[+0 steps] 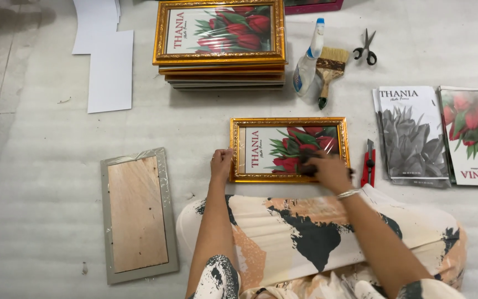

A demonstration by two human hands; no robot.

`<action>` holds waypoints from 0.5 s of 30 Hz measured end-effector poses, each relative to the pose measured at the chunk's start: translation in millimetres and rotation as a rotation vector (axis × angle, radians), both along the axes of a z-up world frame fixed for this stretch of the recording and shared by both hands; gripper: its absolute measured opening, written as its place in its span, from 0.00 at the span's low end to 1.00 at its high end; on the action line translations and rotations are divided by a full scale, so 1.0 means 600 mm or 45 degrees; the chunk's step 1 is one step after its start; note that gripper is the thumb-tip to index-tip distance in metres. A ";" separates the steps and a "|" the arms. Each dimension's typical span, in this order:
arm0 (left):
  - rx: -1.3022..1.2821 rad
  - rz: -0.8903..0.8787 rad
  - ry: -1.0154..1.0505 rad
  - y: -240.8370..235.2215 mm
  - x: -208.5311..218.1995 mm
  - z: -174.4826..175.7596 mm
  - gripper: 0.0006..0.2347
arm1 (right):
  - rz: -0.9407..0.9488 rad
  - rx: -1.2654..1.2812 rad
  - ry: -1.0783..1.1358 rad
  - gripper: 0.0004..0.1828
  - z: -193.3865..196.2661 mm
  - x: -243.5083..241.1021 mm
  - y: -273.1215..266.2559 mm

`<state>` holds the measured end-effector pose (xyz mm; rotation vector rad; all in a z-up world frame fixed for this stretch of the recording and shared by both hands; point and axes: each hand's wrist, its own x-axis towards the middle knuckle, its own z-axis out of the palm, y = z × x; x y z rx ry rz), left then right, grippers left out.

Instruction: Cleaning a gold-colored picture frame using a brush, spray cleaner, and a cloth.

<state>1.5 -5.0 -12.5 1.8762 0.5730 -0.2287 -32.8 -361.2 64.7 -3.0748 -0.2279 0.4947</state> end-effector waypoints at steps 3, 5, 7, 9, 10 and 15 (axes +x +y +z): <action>0.020 0.003 0.001 -0.001 -0.003 0.006 0.20 | -0.205 -0.161 0.046 0.24 -0.021 -0.025 -0.083; 0.016 0.021 -0.006 -0.002 -0.001 0.009 0.19 | -0.283 -0.035 0.001 0.24 -0.017 -0.033 -0.082; 0.001 0.030 0.004 -0.002 -0.001 0.006 0.19 | -0.303 0.044 0.020 0.25 -0.027 -0.032 -0.026; -0.014 0.044 0.013 0.001 0.000 0.003 0.20 | -0.317 0.121 0.038 0.27 0.003 -0.030 0.053; -0.001 0.050 0.029 0.001 0.000 0.000 0.19 | -0.252 0.236 0.060 0.27 0.037 -0.030 0.100; -0.024 0.104 0.023 -0.002 -0.002 -0.025 0.16 | 0.038 0.396 0.006 0.26 0.038 -0.024 0.281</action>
